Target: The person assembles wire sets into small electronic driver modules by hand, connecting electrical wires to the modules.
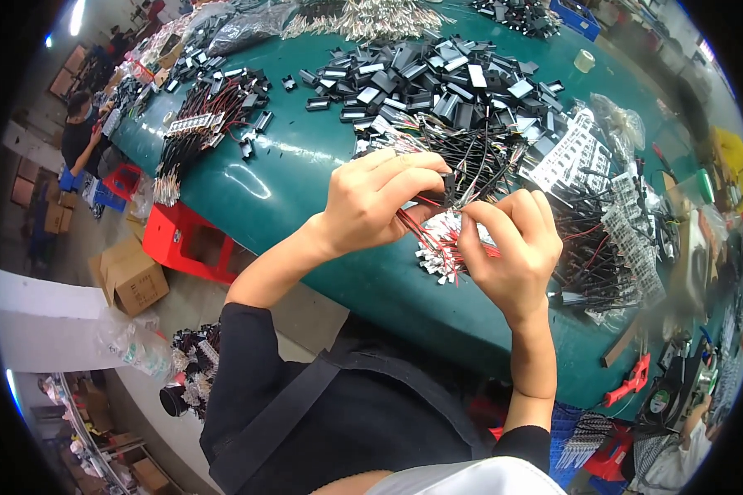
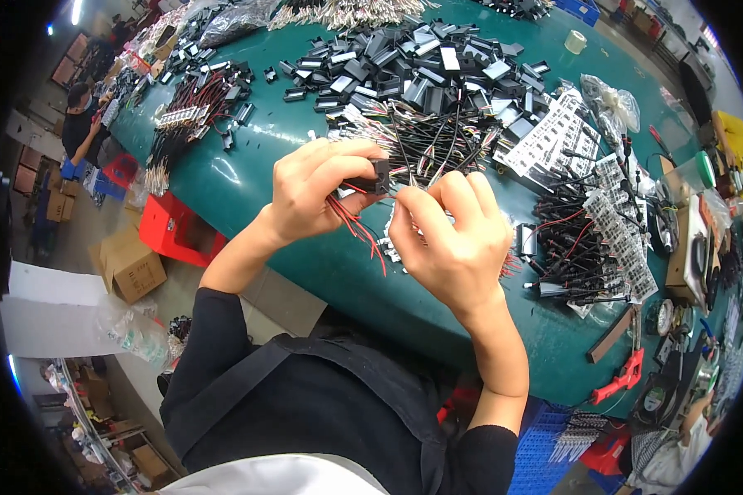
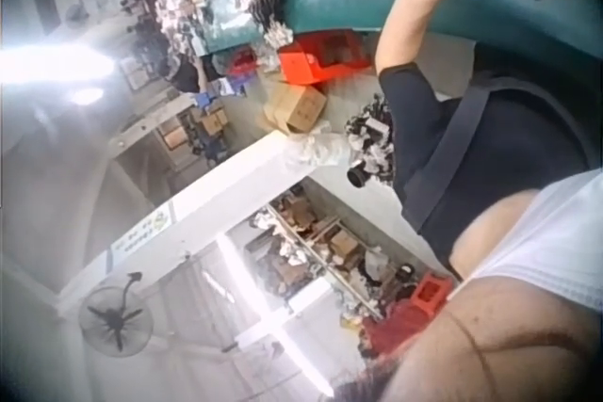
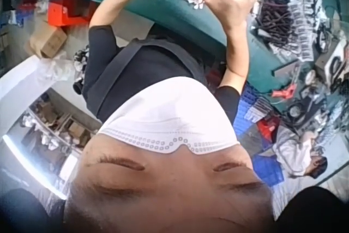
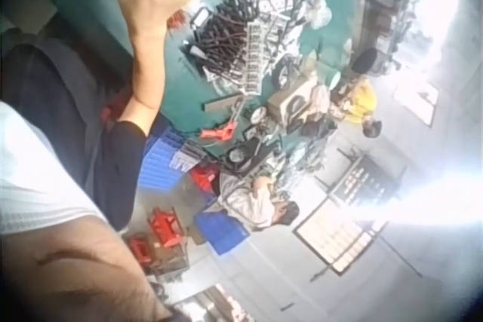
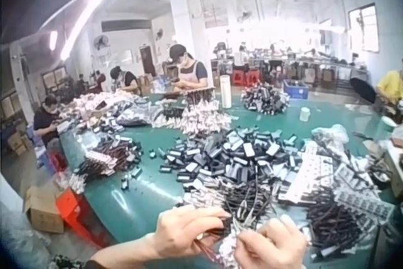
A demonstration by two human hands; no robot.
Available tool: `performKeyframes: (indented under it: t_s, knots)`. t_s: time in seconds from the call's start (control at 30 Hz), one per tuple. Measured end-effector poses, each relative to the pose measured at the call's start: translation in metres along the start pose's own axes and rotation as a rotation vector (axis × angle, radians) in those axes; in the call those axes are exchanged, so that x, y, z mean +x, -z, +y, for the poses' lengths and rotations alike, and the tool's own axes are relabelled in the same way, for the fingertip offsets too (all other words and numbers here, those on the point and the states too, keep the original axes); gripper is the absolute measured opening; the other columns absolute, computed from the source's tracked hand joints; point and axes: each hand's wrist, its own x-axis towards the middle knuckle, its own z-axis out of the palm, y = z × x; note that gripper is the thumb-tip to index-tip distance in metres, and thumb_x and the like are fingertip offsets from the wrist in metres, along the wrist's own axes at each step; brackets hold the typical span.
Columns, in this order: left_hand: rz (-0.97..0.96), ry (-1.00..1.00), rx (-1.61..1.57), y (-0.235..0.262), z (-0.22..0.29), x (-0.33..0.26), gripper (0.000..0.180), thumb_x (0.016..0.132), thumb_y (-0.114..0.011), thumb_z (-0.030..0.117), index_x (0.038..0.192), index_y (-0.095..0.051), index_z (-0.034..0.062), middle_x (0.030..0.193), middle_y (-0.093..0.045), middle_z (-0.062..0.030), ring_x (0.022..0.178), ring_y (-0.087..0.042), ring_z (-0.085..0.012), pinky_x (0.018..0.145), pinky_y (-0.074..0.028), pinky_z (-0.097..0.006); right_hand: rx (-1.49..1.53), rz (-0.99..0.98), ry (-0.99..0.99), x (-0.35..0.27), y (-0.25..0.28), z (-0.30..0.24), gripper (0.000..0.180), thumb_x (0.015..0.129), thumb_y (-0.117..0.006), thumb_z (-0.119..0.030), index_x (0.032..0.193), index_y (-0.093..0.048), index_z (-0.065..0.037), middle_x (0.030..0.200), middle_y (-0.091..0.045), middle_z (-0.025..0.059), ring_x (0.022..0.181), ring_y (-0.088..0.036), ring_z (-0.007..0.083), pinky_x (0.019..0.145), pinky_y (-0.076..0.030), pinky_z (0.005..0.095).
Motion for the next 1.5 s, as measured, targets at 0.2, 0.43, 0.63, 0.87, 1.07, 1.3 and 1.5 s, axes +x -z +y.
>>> performKeyframes:
  t_s: [0.2,0.43,0.63,0.87,1.07,1.3,1.5]
  knots:
    - [-0.065,-0.039,0.021,0.005,0.001,0.003,0.028,0.065,-0.077,0.012,0.088,-0.061,0.0083,0.095,-0.069,-0.0059,0.064,-0.061,-0.0189,0.053,-0.046,-0.026,0.016,-0.019,-0.006,0.0,-0.002,0.001,0.019,0.059,-0.07,-0.002,0.076,-0.064,-0.009,0.065,-0.045,0.0011,0.058,-0.046,0.0178,0.047,-0.037,0.0304]
    - [-0.088,-0.063,0.008,0.004,0.002,0.003,0.028,0.065,-0.076,0.01,0.087,-0.061,0.0078,0.094,-0.069,-0.0059,0.061,-0.059,-0.0183,0.052,-0.046,-0.026,0.114,-0.067,-0.073,-0.001,-0.001,0.002,0.013,0.068,-0.07,-0.004,0.078,-0.063,-0.008,0.065,-0.046,0.003,0.058,-0.047,0.0198,0.049,-0.039,0.0318]
    - [-0.095,-0.035,-0.003,0.001,0.0,0.0,0.03,0.063,-0.078,0.01,0.087,-0.06,0.0075,0.093,-0.068,-0.0053,0.062,-0.06,-0.0187,0.053,-0.048,-0.026,-0.002,-0.194,-0.008,-0.006,0.001,-0.004,0.013,0.072,-0.071,-0.008,0.081,-0.062,-0.006,0.066,-0.049,0.0041,0.06,-0.049,0.0207,0.051,-0.042,0.0333]
    - [-0.12,-0.027,-0.016,0.002,0.002,-0.003,0.031,0.06,-0.078,0.01,0.086,-0.061,0.0084,0.093,-0.068,-0.0047,0.064,-0.061,-0.0184,0.056,-0.049,-0.027,0.232,-0.251,-0.104,-0.006,0.002,0.002,0.013,0.076,-0.071,-0.011,0.081,-0.061,-0.005,0.067,-0.054,0.0053,0.061,-0.052,0.0222,0.054,-0.043,0.0346]
    - [-0.13,0.029,-0.054,0.004,0.004,-0.002,0.03,0.061,-0.078,0.01,0.086,-0.062,0.0083,0.092,-0.068,-0.0049,0.071,-0.065,-0.0193,0.059,-0.05,-0.027,0.242,-0.303,-0.089,-0.004,0.005,0.006,0.013,0.075,-0.072,-0.011,0.08,-0.061,-0.006,0.067,-0.054,0.005,0.061,-0.052,0.0223,0.054,-0.043,0.0347]
    - [-0.132,0.023,-0.068,0.004,0.002,-0.004,0.03,0.061,-0.079,0.01,0.085,-0.061,0.008,0.092,-0.068,-0.0059,0.07,-0.065,-0.0204,0.06,-0.051,-0.028,0.178,-0.317,-0.035,-0.001,0.005,0.006,0.014,0.073,-0.073,-0.012,0.08,-0.061,-0.008,0.066,-0.052,0.0039,0.061,-0.051,0.0219,0.054,-0.043,0.0348]
    - [-0.171,0.06,-0.126,0.005,0.005,-0.005,0.031,0.06,-0.08,0.01,0.086,-0.062,0.0075,0.092,-0.068,-0.0067,0.072,-0.065,-0.0214,0.062,-0.052,-0.029,0.373,-0.268,-0.16,-0.003,0.0,0.01,0.011,0.077,-0.07,-0.009,0.084,-0.062,-0.005,0.069,-0.055,0.0059,0.062,-0.053,0.0228,0.056,-0.044,0.0341]
